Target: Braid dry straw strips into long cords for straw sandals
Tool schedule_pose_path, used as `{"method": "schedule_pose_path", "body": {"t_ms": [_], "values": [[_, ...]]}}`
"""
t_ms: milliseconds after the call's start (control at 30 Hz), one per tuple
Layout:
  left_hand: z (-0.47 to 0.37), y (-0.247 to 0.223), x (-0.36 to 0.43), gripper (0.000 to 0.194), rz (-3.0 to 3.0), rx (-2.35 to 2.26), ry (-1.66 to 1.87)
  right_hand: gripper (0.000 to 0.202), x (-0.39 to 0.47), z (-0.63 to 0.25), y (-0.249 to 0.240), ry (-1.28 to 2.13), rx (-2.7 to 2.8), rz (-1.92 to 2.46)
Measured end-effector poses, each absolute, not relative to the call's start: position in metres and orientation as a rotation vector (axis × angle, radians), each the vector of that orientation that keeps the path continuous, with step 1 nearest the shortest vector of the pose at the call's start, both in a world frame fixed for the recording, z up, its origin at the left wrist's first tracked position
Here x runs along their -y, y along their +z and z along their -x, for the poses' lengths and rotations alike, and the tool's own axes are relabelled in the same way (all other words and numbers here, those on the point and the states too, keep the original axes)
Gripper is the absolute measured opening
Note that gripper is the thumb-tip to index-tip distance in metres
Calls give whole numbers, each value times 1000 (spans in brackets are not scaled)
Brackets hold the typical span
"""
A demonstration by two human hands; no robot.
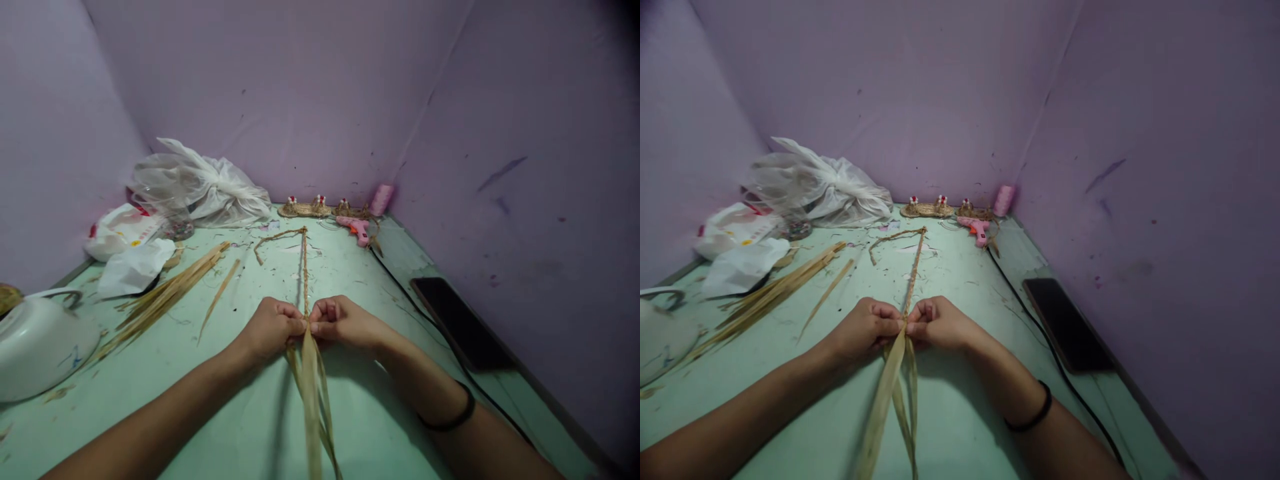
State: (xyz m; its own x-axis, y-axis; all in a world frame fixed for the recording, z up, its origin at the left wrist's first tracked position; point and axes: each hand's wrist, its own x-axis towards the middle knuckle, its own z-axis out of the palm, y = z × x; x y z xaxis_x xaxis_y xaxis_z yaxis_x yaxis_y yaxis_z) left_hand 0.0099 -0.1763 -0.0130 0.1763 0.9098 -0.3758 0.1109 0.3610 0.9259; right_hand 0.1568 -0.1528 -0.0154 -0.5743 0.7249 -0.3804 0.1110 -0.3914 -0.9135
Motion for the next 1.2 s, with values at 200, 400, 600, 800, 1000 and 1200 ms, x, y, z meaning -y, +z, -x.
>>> {"method": "schedule_pose_path", "body": {"t_ms": [200, 400, 600, 800, 1000, 1200], "values": [[-9, -15, 178, 12, -1168, -1277, 733, 21, 158, -154, -12, 2212, 1140, 1127], [-4, -14, 174, 16, -1265, -1207, 602, 12, 155, -152, -13, 1995, 1367, 1336], [-1, -8, 171, 21, -1413, -1213, 576, 16, 151, -154, -14, 1860, 1496, 1303], [0, -11, 173, 15, -1380, -1288, 589, 12, 149, -158, -12, 2005, 1482, 1223], [-2, -13, 175, 11, -1297, -1270, 651, 12, 153, -157, -7, 2011, 1501, 1217], [-3, -13, 175, 15, -1286, -1213, 629, 16, 156, -156, -2, 2135, 1426, 1208]]}}
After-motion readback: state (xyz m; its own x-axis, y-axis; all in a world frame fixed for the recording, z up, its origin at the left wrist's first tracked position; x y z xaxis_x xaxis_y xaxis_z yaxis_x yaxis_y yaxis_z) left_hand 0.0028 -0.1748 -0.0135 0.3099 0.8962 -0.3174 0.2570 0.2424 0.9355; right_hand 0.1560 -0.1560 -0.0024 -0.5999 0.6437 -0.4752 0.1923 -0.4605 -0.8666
